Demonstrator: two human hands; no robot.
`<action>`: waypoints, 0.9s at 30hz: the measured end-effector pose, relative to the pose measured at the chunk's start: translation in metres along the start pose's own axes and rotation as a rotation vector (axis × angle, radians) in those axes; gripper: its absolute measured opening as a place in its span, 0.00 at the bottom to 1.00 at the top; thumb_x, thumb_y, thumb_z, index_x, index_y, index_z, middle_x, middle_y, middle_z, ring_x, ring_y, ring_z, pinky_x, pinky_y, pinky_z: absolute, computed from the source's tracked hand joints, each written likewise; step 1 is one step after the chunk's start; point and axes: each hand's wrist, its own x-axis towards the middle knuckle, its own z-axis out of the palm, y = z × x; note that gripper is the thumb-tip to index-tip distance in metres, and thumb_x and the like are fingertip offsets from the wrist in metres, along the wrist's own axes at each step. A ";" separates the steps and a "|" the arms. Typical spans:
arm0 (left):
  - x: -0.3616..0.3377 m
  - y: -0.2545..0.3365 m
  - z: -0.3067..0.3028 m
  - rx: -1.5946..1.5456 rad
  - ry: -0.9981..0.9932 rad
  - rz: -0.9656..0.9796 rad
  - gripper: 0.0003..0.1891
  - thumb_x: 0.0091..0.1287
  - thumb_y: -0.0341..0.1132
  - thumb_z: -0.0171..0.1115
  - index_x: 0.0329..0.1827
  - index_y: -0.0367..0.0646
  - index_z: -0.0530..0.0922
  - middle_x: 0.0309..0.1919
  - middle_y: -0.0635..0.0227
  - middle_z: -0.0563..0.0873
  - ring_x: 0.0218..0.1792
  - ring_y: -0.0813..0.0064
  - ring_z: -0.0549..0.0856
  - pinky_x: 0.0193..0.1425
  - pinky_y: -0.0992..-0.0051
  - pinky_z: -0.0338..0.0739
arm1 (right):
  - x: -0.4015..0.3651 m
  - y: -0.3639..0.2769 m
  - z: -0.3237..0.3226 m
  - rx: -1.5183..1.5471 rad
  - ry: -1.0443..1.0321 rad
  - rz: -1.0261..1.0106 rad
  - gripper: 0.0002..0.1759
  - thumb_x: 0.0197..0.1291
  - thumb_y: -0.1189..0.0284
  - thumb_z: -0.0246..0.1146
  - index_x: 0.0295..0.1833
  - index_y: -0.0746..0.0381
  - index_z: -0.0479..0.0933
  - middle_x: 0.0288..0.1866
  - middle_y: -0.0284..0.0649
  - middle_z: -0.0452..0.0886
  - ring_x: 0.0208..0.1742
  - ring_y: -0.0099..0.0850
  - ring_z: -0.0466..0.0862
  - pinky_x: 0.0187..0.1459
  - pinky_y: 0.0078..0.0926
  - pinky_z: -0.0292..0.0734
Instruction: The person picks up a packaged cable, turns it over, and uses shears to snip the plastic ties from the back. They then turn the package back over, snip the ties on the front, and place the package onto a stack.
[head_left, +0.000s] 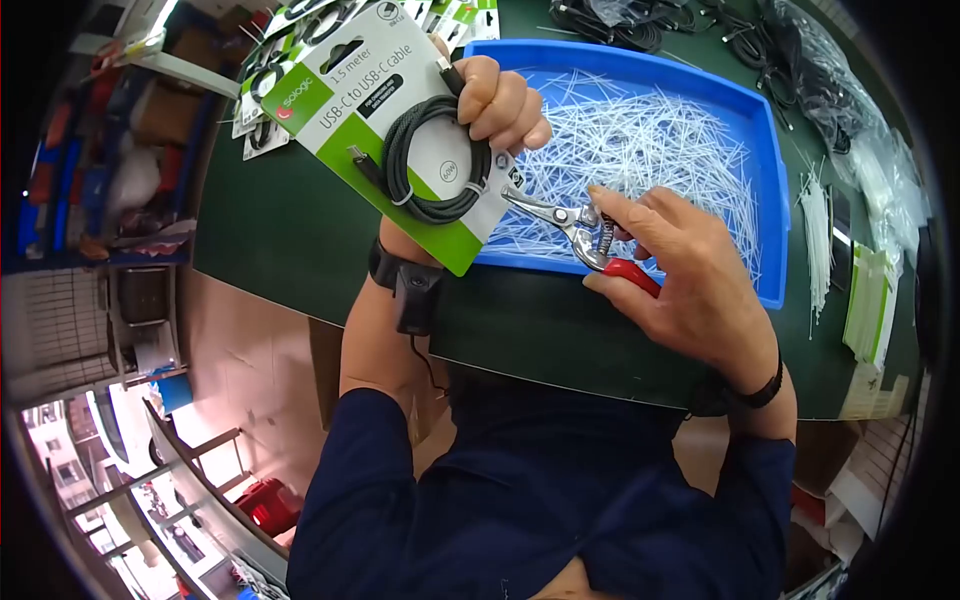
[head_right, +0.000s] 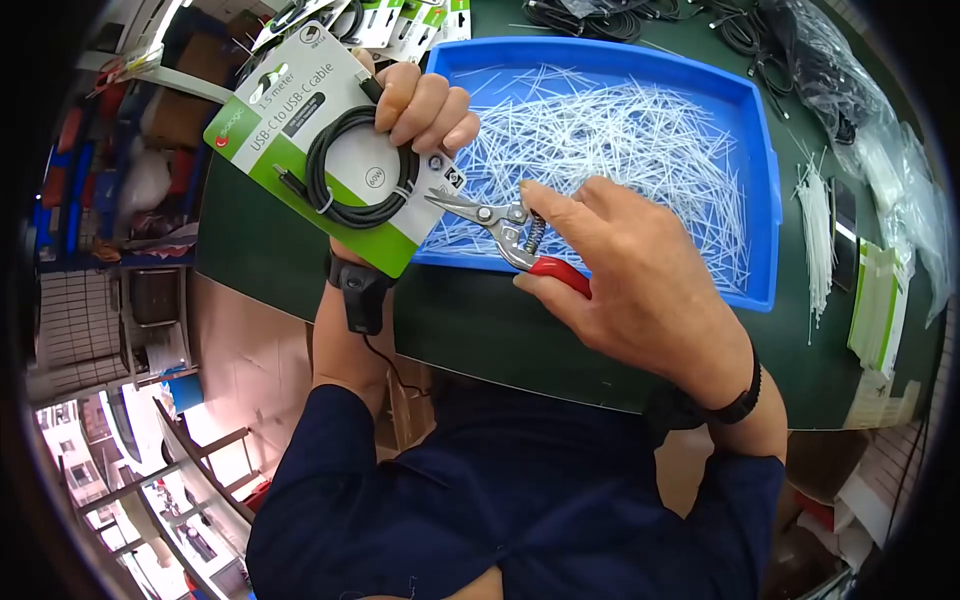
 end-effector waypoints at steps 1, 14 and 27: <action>0.000 -0.002 -0.002 0.001 -0.010 -0.004 0.26 0.90 0.50 0.31 0.28 0.54 0.65 0.24 0.77 0.66 0.31 0.76 0.66 0.47 0.70 0.70 | -0.001 0.000 0.001 0.006 -0.002 0.011 0.38 0.50 0.75 0.81 0.70 0.61 0.80 0.39 0.45 0.81 0.37 0.41 0.82 0.39 0.36 0.77; 0.002 -0.002 -0.012 0.103 -0.170 -0.042 0.30 0.89 0.53 0.26 0.29 0.53 0.69 0.24 0.75 0.70 0.31 0.74 0.69 0.50 0.67 0.74 | -0.004 -0.001 0.010 -0.049 0.003 -0.057 0.36 0.54 0.71 0.80 0.69 0.63 0.79 0.39 0.45 0.79 0.39 0.45 0.82 0.40 0.41 0.78; 0.005 -0.001 -0.006 0.194 -0.219 -0.007 0.32 0.89 0.56 0.27 0.27 0.52 0.69 0.23 0.75 0.70 0.30 0.75 0.69 0.44 0.68 0.74 | -0.008 -0.003 0.008 -0.105 0.033 -0.046 0.38 0.50 0.73 0.81 0.69 0.62 0.80 0.41 0.44 0.79 0.41 0.43 0.81 0.41 0.40 0.78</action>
